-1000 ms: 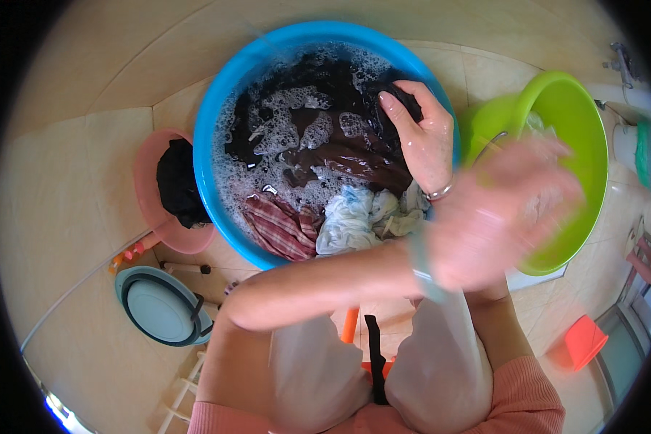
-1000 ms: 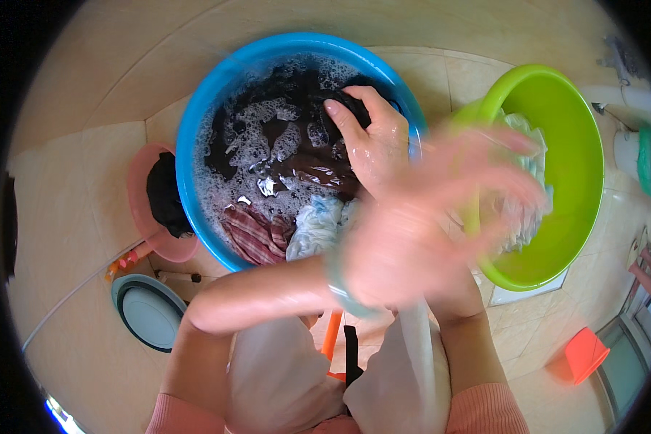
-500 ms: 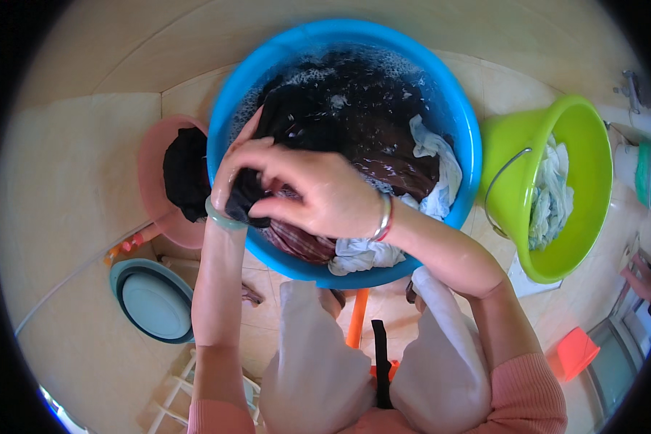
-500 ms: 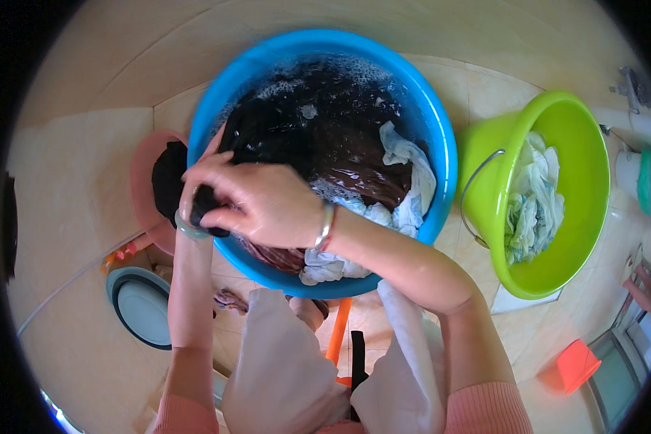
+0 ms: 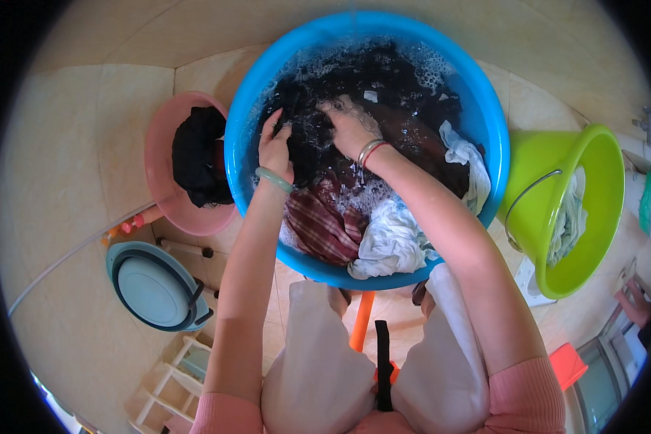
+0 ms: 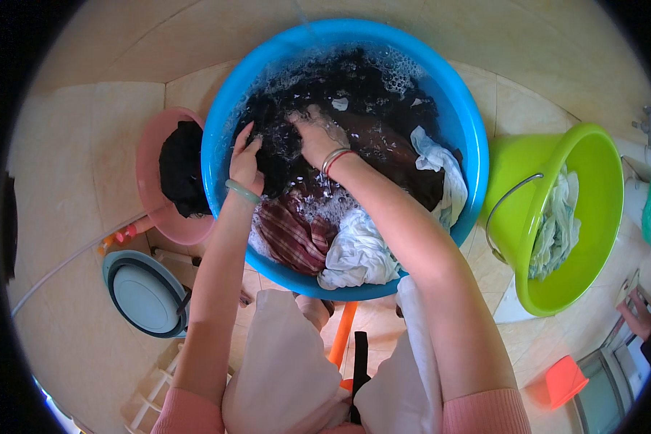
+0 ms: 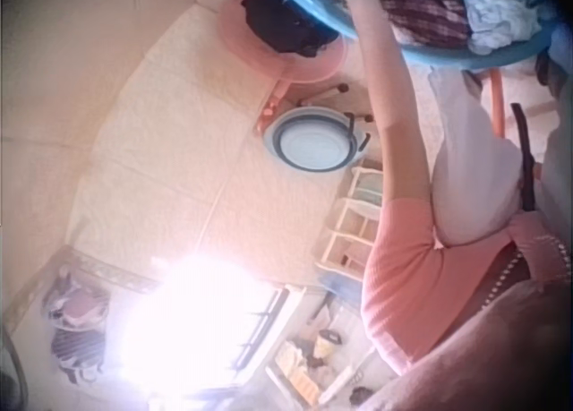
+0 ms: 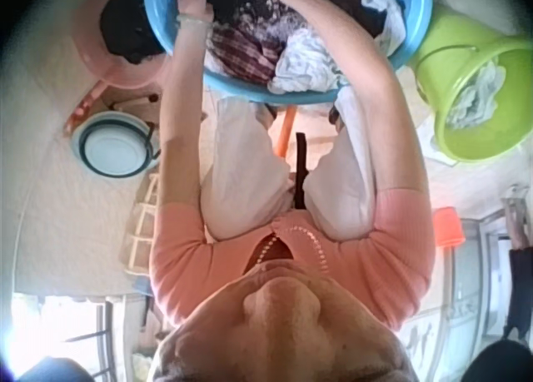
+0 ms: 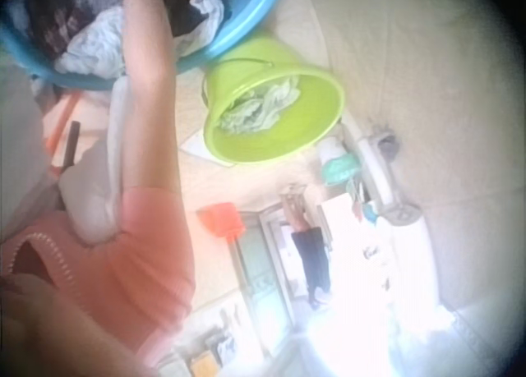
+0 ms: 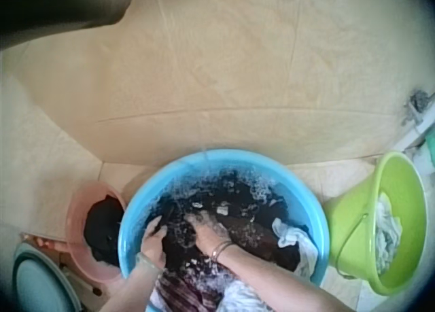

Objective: The person hand-washes various garments in a blue basin filled with soapy water. They scrub and rinse items including a white cloth, a black garment, a brown shirt, and a plaid shirt, then transfer them to a green bucket.

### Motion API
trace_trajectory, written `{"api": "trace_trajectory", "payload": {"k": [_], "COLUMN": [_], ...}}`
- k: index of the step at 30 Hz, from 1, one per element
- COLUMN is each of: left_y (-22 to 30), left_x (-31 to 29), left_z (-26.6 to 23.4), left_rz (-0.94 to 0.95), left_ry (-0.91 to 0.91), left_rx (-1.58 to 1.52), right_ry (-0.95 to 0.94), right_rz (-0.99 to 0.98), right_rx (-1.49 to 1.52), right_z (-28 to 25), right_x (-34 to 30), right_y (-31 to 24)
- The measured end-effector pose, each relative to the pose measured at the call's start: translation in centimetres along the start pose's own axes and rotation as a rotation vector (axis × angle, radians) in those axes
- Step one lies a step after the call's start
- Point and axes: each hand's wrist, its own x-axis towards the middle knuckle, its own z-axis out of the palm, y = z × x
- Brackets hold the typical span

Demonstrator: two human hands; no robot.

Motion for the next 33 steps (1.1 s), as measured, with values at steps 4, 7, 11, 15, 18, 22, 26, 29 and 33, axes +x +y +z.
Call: {"api": "trace_trajectory", "payload": {"k": [4, 7, 11, 15, 18, 22, 26, 29, 33], "left_y": [0.2, 1.5, 3.2, 1.6, 1.7, 1.8, -1.3, -0.3, 3.4], "left_x": [-1.6, -2.4, -3.9, -2.7, -2.5, -3.5, -5.1, -5.6, -6.4], "left_z": [1.1, 2.2, 3.8, 6.8, 7.7, 6.5, 7.1, 7.1, 6.1], "left_rz": [-0.068, -0.171, -0.327, -0.273, -0.413, -0.503, -0.352, -0.264, -0.058], "left_ry": [0.04, -0.164, -0.524, -0.597, -0.885, -0.84, -0.494, -0.396, -0.133], "left_rx": [0.029, -0.202, -0.516, -0.738, -0.801, -0.787, -0.905, -0.683, -0.156], "right_ry": [0.037, 0.294, 0.154, 0.153, 0.253, 0.42, 0.568, 0.56, 0.616], "right_rz": [0.322, 0.05, -0.325, -0.568, -0.559, -0.597, -0.528, -0.286, 0.083], "right_rx": [0.25, 0.489, 0.65, 0.418, 0.309, 0.133, 0.244, 0.189, 0.339], "right_z": [-1.9, -4.7, -9.0, -9.3, -8.4, -8.3, -8.0, -8.9, -9.0], "right_x": [0.8, -2.5, -6.7, -8.9, -8.1, -6.0, -3.4, -1.3, -1.8], "right_y": [2.0, -1.8, -9.0, -12.1, -11.8, -10.4, -8.3, -4.1, 4.3]}}
